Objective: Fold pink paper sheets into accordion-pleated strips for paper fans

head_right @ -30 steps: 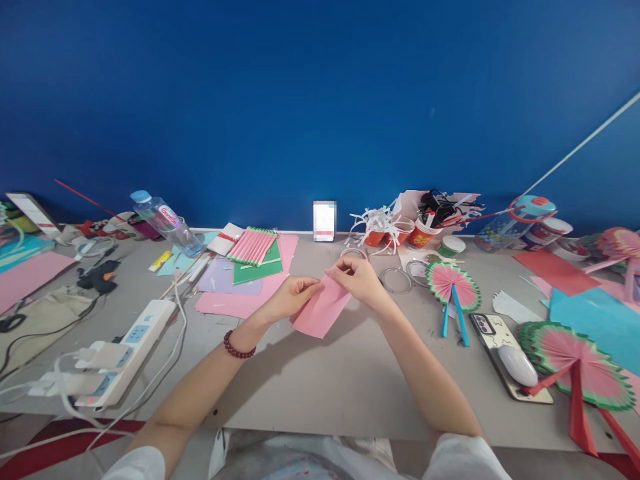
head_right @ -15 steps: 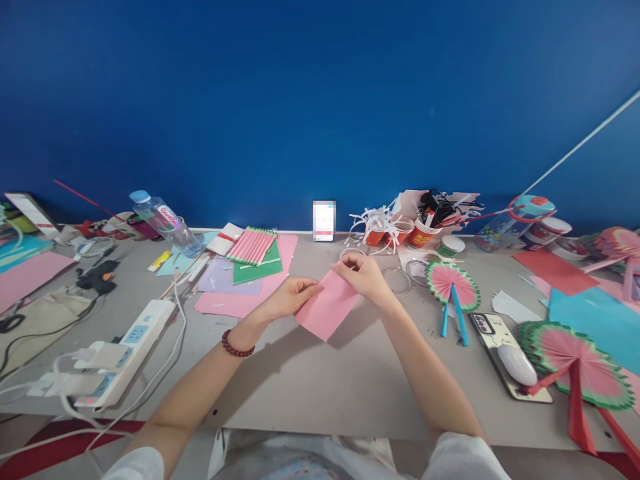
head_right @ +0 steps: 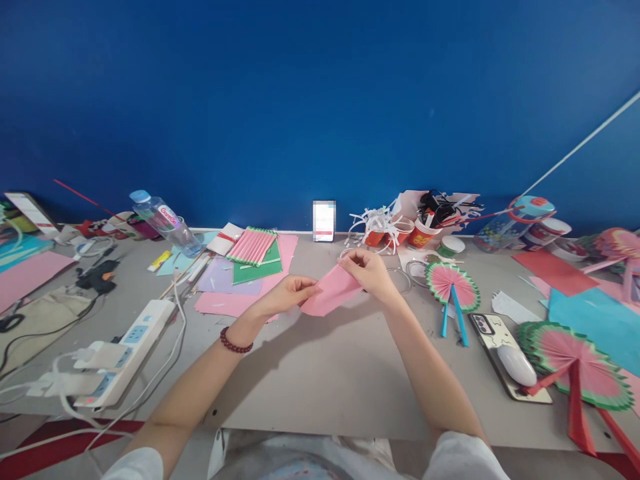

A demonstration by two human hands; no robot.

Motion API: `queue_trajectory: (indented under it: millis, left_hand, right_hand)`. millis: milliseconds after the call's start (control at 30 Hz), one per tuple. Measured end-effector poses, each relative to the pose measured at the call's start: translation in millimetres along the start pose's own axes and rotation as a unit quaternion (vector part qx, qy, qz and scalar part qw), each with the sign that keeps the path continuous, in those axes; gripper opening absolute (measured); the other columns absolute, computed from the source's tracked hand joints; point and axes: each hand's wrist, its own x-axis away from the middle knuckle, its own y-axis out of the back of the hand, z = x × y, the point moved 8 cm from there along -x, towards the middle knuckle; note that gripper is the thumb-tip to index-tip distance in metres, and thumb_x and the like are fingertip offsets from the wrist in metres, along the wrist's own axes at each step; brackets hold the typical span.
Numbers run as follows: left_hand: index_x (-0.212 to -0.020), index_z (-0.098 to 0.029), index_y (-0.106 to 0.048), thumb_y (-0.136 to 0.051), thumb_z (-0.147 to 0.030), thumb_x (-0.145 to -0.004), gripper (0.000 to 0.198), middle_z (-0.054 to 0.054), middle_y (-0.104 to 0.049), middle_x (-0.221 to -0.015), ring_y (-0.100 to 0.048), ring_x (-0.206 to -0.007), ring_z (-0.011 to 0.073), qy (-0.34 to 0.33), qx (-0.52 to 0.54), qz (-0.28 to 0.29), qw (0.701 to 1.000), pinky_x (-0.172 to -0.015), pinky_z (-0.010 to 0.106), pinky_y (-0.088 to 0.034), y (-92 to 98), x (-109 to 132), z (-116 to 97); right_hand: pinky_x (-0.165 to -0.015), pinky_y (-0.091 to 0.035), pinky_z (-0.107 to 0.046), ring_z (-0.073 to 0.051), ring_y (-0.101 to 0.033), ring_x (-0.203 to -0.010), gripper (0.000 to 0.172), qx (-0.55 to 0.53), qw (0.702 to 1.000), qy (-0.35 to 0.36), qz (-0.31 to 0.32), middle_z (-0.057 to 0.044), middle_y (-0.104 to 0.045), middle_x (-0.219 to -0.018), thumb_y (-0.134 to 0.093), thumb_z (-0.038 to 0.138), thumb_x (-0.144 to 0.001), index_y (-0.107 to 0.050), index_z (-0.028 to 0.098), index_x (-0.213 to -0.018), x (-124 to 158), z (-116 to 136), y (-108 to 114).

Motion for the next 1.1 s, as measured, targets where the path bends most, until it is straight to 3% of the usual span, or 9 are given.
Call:
queue_trajectory:
  millis: [367,700,900,1100]
  left_hand:
    - [-0.057,-0.018,-0.030,-0.049,-0.057,-0.080,0.049,-0.005,-0.021,-0.058,-0.020,-0.051,0.0068,-0.011,-0.051,-0.018,0.998,-0.047,0.023,-0.015,4.3,2,-3]
    - [-0.073,-0.013,-0.059,-0.059,-0.054,-0.075,0.041,-0.002,-0.044,-0.063,-0.034,-0.057,0.0084,0.008,-0.043,0.073,0.996,-0.048,0.021,-0.024,0.8,3,3]
    - [-0.069,-0.014,-0.057,-0.057,-0.055,-0.077,0.041,-0.003,-0.036,-0.061,-0.026,-0.053,0.0070,0.015,-0.037,0.083,0.996,-0.045,0.021,-0.018,4.2,2,6]
    - [-0.066,-0.015,-0.052,-0.052,-0.053,-0.082,0.041,-0.003,-0.035,-0.061,-0.029,-0.053,0.0076,0.011,-0.045,0.070,0.996,-0.044,0.021,-0.020,7.1,2,8]
  right_hand:
    - [-0.055,-0.035,-0.026,-0.012,-0.046,-0.058,0.029,-0.001,1.000,0.004,0.002,0.000,-0.057,-0.067,-0.063,0.047,-0.071,-0.059,0.018,-0.067,-2,-3,0]
    - [-0.052,-0.034,-0.025,-0.012,-0.046,-0.057,0.032,0.000,0.999,-0.021,-0.028,0.000,-0.057,-0.065,-0.063,0.049,-0.068,-0.057,0.018,-0.064,-4,-7,10]
    - [-0.052,-0.033,-0.026,-0.013,-0.045,-0.057,0.034,0.013,1.000,-0.012,-0.024,0.000,-0.055,-0.061,-0.063,0.052,-0.066,-0.057,0.019,-0.063,-5,-6,9]
    - [-0.053,-0.034,-0.026,-0.012,-0.045,-0.056,0.034,0.012,0.999,-0.018,-0.023,0.000,-0.055,-0.060,-0.064,0.052,-0.065,-0.057,0.018,-0.061,-7,-8,8]
